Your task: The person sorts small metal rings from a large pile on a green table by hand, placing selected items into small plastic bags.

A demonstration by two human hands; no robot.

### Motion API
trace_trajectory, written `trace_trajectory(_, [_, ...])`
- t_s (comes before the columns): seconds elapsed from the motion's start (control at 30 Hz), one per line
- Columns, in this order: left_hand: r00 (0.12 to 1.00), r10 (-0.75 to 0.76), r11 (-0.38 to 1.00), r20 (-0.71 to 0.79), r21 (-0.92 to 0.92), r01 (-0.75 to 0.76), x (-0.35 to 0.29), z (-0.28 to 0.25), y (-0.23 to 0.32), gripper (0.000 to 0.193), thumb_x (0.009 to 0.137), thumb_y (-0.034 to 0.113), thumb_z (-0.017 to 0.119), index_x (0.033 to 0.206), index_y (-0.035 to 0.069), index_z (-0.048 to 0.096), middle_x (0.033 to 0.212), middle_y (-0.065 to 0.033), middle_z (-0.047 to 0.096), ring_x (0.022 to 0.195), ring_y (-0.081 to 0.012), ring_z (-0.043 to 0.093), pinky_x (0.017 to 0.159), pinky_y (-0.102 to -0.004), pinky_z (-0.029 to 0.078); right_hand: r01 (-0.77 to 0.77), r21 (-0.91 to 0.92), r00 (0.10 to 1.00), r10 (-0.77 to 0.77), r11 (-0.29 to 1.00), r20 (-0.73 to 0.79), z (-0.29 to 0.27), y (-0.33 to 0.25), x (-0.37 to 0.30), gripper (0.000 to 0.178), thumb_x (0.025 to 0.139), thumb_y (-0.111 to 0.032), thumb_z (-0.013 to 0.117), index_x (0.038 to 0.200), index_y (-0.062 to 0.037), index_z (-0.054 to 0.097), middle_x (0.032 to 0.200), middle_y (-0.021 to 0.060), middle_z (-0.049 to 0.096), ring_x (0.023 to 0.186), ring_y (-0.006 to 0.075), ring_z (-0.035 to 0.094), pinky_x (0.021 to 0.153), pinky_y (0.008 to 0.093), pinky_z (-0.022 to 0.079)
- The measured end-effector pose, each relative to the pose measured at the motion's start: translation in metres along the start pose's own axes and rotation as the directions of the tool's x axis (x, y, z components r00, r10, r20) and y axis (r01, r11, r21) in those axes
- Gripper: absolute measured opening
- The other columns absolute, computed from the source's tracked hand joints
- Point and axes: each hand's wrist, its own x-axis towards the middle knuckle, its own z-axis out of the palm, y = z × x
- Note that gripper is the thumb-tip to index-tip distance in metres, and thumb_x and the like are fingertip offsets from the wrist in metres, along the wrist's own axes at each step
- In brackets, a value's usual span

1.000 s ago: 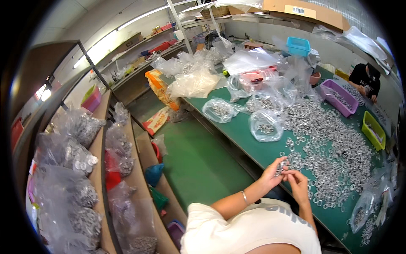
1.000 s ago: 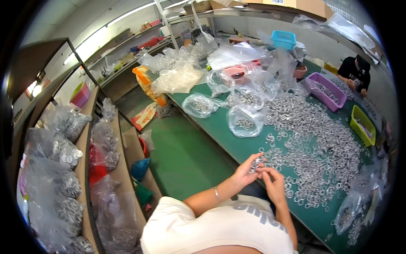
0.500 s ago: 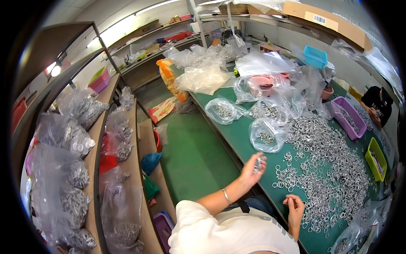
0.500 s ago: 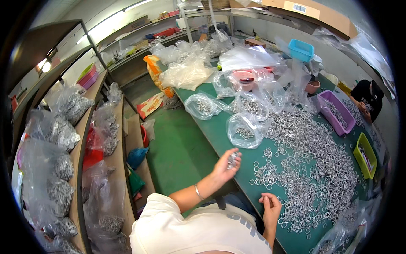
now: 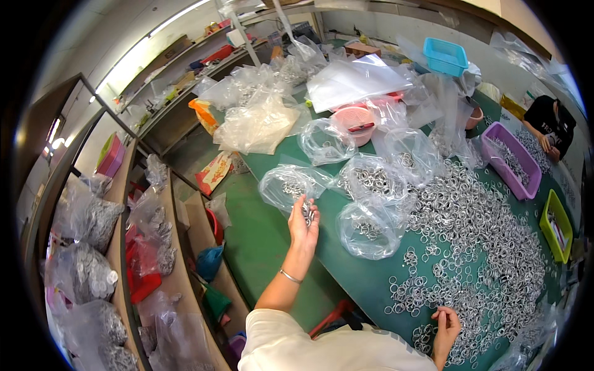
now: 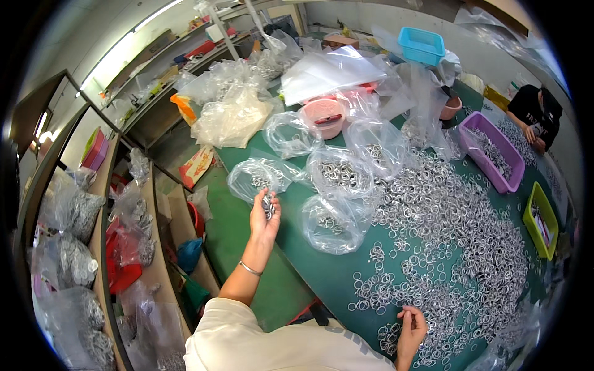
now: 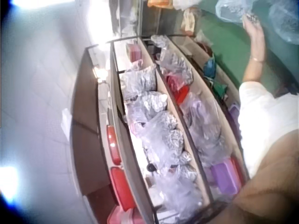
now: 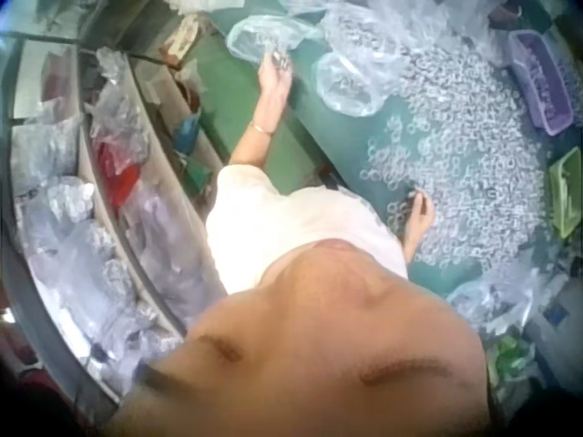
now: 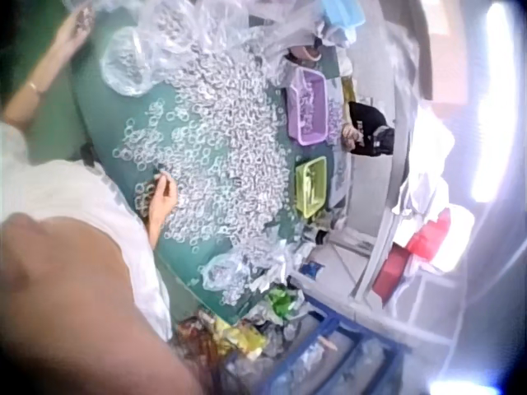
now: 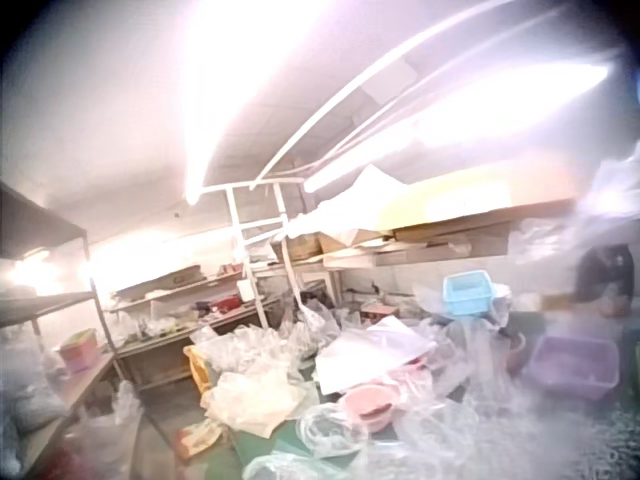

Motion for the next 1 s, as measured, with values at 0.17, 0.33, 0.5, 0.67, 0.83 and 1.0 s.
trace_trajectory(0.17, [0.965,-0.147,0.912,0.218,0.407,0.047,0.010,0.042,-0.007,0.022,0.087,0.017,0.059,0.102,0.001,0.057,0.084,-0.0086,0.059,0.063,-0.0130,0.053,0.051,-0.0228,0.043,-0.046,-0.046,0.998,0.044,0.998,-0.036,0.005,-0.002,0.015,0.012,0.090,-0.001,0.048,0.094,0.0035,0.059,0.078,0.0049,0.057,0.073,0.0093,0.052,0.069,0.0211,0.041])
trace_trajectory(0.33, [0.937,-0.240,0.835,0.253,0.546,0.066,0.026,0.076,-0.018,0.019,0.087,0.016,0.057,0.100,0.002,0.060,0.081,-0.0062,0.061,0.059,-0.0106,0.053,0.046,-0.0202,0.041,-0.060,-0.031,0.997,0.058,0.998,-0.049,0.006,0.001,0.022,0.012,0.090,-0.002,0.048,0.094,0.0033,0.059,0.078,0.0046,0.057,0.073,0.0093,0.052,0.069,0.0211,0.042])
trace_trajectory(0.5, [0.877,-0.461,0.660,0.136,0.714,0.235,0.031,0.068,-0.038,0.017,0.087,0.012,0.056,0.096,-0.001,0.058,0.079,-0.0106,0.060,0.054,-0.0116,0.052,0.036,-0.0177,0.037,-0.082,-0.047,0.995,0.079,0.996,-0.062,0.003,0.000,0.027,0.012,0.091,-0.003,0.049,0.095,0.0032,0.058,0.077,0.0044,0.056,0.073,0.0091,0.052,0.068,0.0209,0.042])
trace_trajectory(0.67, [0.858,-0.498,0.610,0.123,0.753,0.246,0.026,0.067,-0.036,0.016,0.085,0.014,0.058,0.095,0.002,0.062,0.080,-0.0068,0.062,0.056,-0.0098,0.052,0.039,-0.0170,0.039,-0.070,-0.057,0.995,0.066,0.996,-0.077,0.002,-0.001,0.028,0.012,0.091,-0.003,0.048,0.095,0.0024,0.058,0.077,0.0040,0.057,0.072,0.0086,0.053,0.067,0.0205,0.042])
trace_trajectory(0.83, [0.840,-0.487,0.751,0.242,0.607,0.260,0.028,0.061,-0.026,0.018,0.087,0.014,0.057,0.098,0.000,0.060,0.081,-0.0092,0.060,0.056,-0.0114,0.051,0.037,-0.0168,0.037,-0.080,-0.053,0.993,0.075,0.995,-0.095,0.003,0.000,0.028,0.012,0.090,-0.003,0.049,0.095,0.0026,0.058,0.076,0.0038,0.057,0.071,0.0087,0.053,0.066,0.0208,0.043])
trace_trajectory(1.0, [0.763,-0.582,0.771,0.281,0.489,0.408,0.001,0.088,-0.026,0.023,0.088,0.017,0.056,0.104,0.000,0.054,0.088,-0.0131,0.055,0.059,-0.0113,0.047,0.039,-0.0178,0.035,-0.075,-0.057,0.992,0.069,0.996,-0.102,0.003,0.003,0.029,0.011,0.090,-0.002,0.050,0.094,0.0020,0.059,0.076,0.0036,0.058,0.070,0.0086,0.053,0.065,0.0207,0.042])
